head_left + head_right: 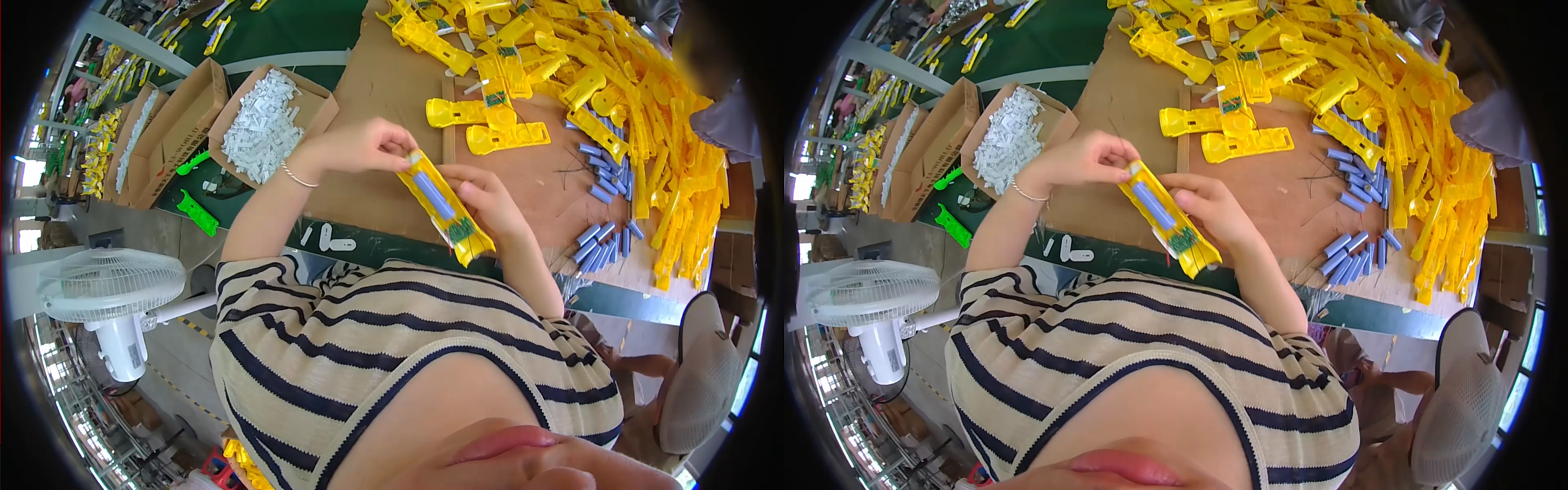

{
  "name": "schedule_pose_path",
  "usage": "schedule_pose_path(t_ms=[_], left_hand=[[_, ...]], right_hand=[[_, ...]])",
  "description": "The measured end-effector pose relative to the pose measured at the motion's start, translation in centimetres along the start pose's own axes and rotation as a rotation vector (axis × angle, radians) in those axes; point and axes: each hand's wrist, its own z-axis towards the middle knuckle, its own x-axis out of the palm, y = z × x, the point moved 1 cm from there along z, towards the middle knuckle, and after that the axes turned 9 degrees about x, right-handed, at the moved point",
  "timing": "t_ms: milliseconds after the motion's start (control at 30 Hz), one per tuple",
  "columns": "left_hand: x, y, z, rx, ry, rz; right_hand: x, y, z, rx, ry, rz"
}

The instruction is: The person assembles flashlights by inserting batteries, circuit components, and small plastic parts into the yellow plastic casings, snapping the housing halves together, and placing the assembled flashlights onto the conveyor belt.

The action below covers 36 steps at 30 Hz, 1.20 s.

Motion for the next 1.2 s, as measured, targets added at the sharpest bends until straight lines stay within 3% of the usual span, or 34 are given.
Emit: schedule_pose_path(t_ms=[67,100,200,400,467,600,733,900,1000,1033,1133,1200], left_hand=[[-2.9,-1.5,-0.7,-0.132,-0.121,0.068],[-5.2,-0.7,-1.1,-0.102,-0.219,0.052],[-13.5,1.7,-1.6,-0.035,-0.527,0.012],[-26.7,10.1,-0.5,-0.367,-0.99,0.071],[-31.1,15.7,-0.2,-0.396,-1.235,-0.111],[-33.7,20.3,1.8,-0.228,-1.616,-0.425],[-33.9,21.8,4.3,-0.213,-1.706,-0.493],[-34.2,23.9,4.5,-0.278,-1.526,-0.513],[-34.5,22.8,3.4,-0.486,-1.292,-0.414],[-34.1,21.2,3.3,-0.603,-1.254,-0.247],[-31.1,14.3,4.9,-0.561,-1.412,0.802],[-29.4,11.5,7.3,-0.175,-1.37,1.257]], right_hand=[[-2.0,-0.4,0.2,-0.092,-0.068,0.158],[-3.1,-1.0,0.5,-0.147,-0.18,0.199],[-6.0,-0.7,0.0,-0.155,-0.124,0.278],[-5.5,-0.1,-0.4,-0.174,-0.177,0.266],[-5.7,-0.1,-0.3,-0.142,-0.238,0.244],[-6.1,-0.3,0.0,-0.129,-0.292,0.237],[-6.7,-0.5,0.3,-0.13,-0.297,0.237],[-6.7,-0.4,0.3,-0.101,-0.292,0.235],[-6.8,-0.5,0.3,-0.099,-0.288,0.221],[-6.8,-0.5,0.3,-0.097,-0.287,0.215],[-6.7,-0.5,0.4,-0.097,-0.282,0.184],[-6.5,-0.5,0.5,-0.1,-0.282,0.152]])
